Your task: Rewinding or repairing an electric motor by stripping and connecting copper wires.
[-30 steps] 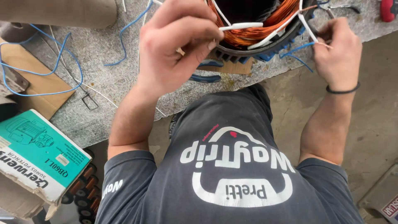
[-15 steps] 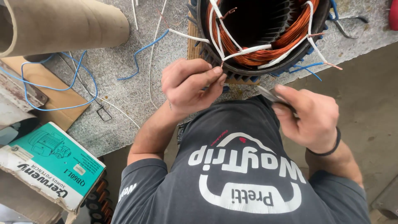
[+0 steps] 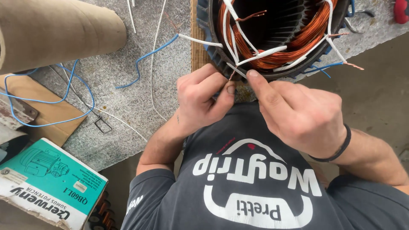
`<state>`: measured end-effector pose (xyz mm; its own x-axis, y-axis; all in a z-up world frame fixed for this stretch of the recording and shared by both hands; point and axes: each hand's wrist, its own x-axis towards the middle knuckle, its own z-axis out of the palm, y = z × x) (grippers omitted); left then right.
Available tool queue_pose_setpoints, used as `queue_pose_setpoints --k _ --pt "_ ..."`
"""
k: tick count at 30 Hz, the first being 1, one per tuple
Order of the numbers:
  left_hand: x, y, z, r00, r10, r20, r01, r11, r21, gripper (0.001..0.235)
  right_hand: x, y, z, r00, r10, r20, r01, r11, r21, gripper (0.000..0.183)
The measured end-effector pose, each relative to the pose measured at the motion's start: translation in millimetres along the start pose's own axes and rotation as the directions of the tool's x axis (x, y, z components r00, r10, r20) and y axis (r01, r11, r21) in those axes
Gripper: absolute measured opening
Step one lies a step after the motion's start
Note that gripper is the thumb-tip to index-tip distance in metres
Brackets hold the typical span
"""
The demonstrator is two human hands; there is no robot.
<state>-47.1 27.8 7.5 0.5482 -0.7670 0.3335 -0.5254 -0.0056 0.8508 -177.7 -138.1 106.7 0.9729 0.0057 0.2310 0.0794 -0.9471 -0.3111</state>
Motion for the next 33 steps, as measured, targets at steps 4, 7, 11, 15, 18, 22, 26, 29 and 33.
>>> queue_pose_setpoints --k 4,7,11,15,18,22,26,29,33 --pt "-2.2 -5.0 -16.3 0.99 0.107 0.095 -0.089 0.98 -0.177 0.01 -5.9 -9.6 2.6 0.99 -0.118 0.082 0.127 0.987 -0.104 0.051" --pt "-26.3 -24.6 -26.9 0.982 0.161 0.1 -0.141 0.973 -0.185 0.012 -16.1 -13.7 4.4 0.976 -0.184 0.117 0.182 0.983 0.027 0.05" --pt "-41.4 -29.8 -38.1 0.996 0.08 0.027 -0.07 0.96 -0.272 0.013 -18.6 4.3 -31.3 0.985 -0.165 0.049 0.156 0.975 0.16 0.039" --pt "-22.7 -6.5 -39.9 1.0 -0.007 0.015 0.008 0.996 -0.088 0.023 -23.8 13.7 -22.9 0.998 0.063 0.002 -0.063 0.99 0.126 0.035" --pt "-10.2 3.2 -35.2 0.998 0.039 -0.04 -0.04 0.999 -0.029 0.039 0.2 1.5 -9.7 0.993 0.114 -0.028 -0.114 0.993 -0.014 0.039" --pt "-30.1 -16.2 -22.8 0.96 -0.053 -0.273 -0.025 0.961 -0.275 0.058 -9.5 -16.1 -2.0 0.991 -0.13 0.013 0.13 0.991 0.031 0.043" --pt "-33.1 -16.2 -19.7 0.969 -0.139 -0.203 0.063 0.938 -0.341 0.064 -10.4 4.4 -12.9 0.986 -0.166 -0.027 0.168 0.979 0.114 0.043" --pt "-35.4 -14.2 -14.6 0.981 -0.063 -0.185 -0.003 0.943 -0.332 0.061 -9.0 9.5 -2.9 0.991 -0.091 -0.096 0.095 0.994 0.044 0.041" --pt "-38.7 -16.2 -10.1 0.976 -0.046 -0.212 -0.058 0.887 -0.459 0.078 -9.0 -0.6 0.8 0.974 -0.218 -0.06 0.224 0.969 0.102 0.038"
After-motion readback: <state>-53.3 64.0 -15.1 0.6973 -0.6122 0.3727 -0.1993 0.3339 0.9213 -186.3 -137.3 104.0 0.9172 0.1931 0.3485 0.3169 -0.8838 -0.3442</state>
